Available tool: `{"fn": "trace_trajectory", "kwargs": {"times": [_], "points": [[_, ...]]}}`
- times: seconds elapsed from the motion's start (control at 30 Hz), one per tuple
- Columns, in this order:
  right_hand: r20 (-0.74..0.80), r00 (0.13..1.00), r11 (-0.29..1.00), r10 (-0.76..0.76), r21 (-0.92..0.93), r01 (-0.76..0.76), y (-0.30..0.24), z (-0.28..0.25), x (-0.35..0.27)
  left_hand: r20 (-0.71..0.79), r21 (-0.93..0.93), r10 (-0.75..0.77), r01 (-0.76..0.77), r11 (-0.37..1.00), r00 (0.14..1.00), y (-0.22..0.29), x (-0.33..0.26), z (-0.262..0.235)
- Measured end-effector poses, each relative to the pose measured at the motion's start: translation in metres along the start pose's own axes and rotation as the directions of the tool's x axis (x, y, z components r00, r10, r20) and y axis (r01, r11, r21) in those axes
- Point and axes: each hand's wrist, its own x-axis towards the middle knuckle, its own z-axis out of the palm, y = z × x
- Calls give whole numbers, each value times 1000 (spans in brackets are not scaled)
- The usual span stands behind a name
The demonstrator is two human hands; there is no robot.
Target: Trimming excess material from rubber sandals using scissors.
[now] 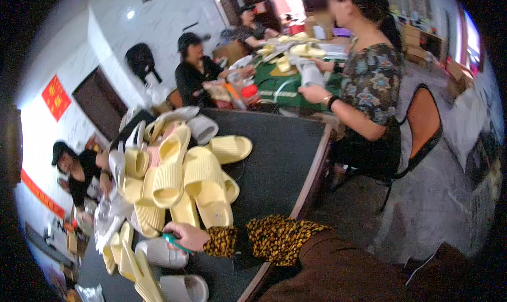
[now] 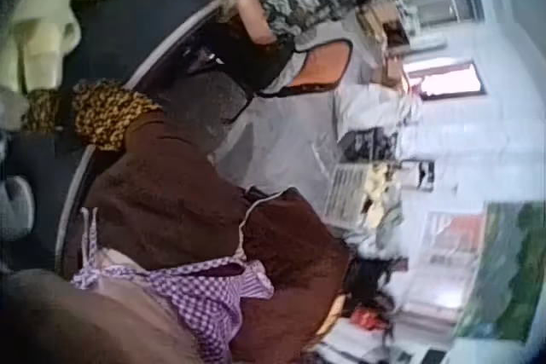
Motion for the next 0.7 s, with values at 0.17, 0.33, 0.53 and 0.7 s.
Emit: {"fn": "trace_trajectory", "kwargs": {"times": [0.17, 0.33, 0.53, 0.7], "points": [[4, 994, 989, -106, 101, 105, -23, 1, -12, 11, -284, -126, 124, 951, 992, -91, 42, -17], [50, 995, 993, -88, 80, 84, -43, -1, -20, 106, -394, -131, 163, 905, 986, -67, 63, -1], [65, 998, 981, -15, 194, 2, -34, -2, -15, 207, -499, -178, 261, 827, 962, -23, 62, 19], [90, 993, 988, -75, 141, 61, -38, 0, -20, 227, -521, -180, 275, 808, 957, -1, 72, 43]]}}
